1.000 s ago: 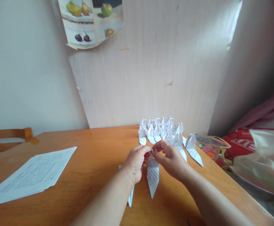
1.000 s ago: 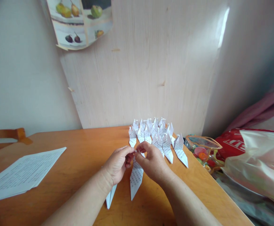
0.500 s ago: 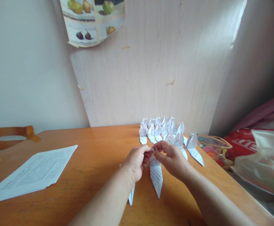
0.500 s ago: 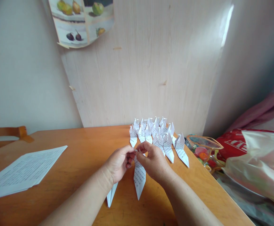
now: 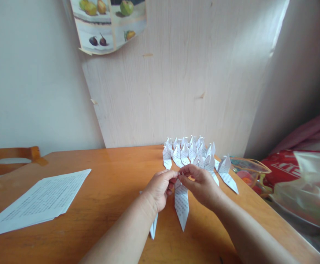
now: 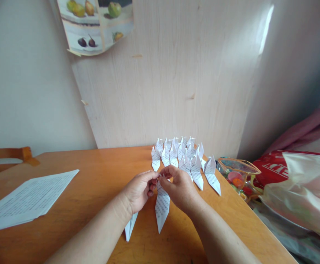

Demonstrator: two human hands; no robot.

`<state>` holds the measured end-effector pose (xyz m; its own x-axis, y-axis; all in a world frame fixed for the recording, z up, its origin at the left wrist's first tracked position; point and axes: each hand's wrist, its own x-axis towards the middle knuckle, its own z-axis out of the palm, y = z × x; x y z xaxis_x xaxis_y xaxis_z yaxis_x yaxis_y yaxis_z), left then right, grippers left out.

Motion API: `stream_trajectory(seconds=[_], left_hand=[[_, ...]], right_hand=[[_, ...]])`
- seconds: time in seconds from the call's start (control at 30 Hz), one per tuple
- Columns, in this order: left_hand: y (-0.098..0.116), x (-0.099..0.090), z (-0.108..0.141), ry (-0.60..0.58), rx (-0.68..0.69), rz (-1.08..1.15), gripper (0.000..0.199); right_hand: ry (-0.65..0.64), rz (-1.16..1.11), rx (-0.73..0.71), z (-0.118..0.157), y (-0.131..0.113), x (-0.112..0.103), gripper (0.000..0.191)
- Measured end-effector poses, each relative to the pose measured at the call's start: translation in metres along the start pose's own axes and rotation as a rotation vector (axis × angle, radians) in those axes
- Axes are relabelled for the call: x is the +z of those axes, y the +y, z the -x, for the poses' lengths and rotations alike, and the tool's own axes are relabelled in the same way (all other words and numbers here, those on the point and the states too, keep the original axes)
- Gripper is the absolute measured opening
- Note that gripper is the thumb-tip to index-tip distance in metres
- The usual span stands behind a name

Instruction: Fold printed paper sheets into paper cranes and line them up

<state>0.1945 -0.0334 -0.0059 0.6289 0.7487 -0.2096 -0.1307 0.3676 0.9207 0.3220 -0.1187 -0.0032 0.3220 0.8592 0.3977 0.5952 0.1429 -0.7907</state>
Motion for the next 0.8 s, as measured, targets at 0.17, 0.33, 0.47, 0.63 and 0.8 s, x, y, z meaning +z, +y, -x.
stream_trajectory(seconds=[0.17,0.33,0.47,0.63,0.8], left_hand=[[-0.0003,0.0002,0.0005,0.047,0.004,-0.015,0.016],[-0.0005,0.0008,0.0001,0.091,0.02,-0.036,0.016],[-0.0003,0.0012,-0.0004,0.101,0.032,-0.05,0.015],[-0.0004,0.0012,-0.0002,0.105,0.036,-0.06,0.017],[-0.0017,0.0009,-0.0004,0.102,0.027,-0.074,0.016]], right_hand=[[0.009,0.014,-0.001,-0.0003,0.0013,0.0007,0.01],[0.008,0.024,0.005,0.0,-0.0001,0.0006,0.009],[-0.002,0.03,0.003,0.0006,-0.0011,0.0,0.009],[-0.002,0.028,-0.006,0.0015,-0.0008,0.0003,0.01],[-0.009,0.021,-0.015,0.0009,-0.0013,0.0005,0.009]])
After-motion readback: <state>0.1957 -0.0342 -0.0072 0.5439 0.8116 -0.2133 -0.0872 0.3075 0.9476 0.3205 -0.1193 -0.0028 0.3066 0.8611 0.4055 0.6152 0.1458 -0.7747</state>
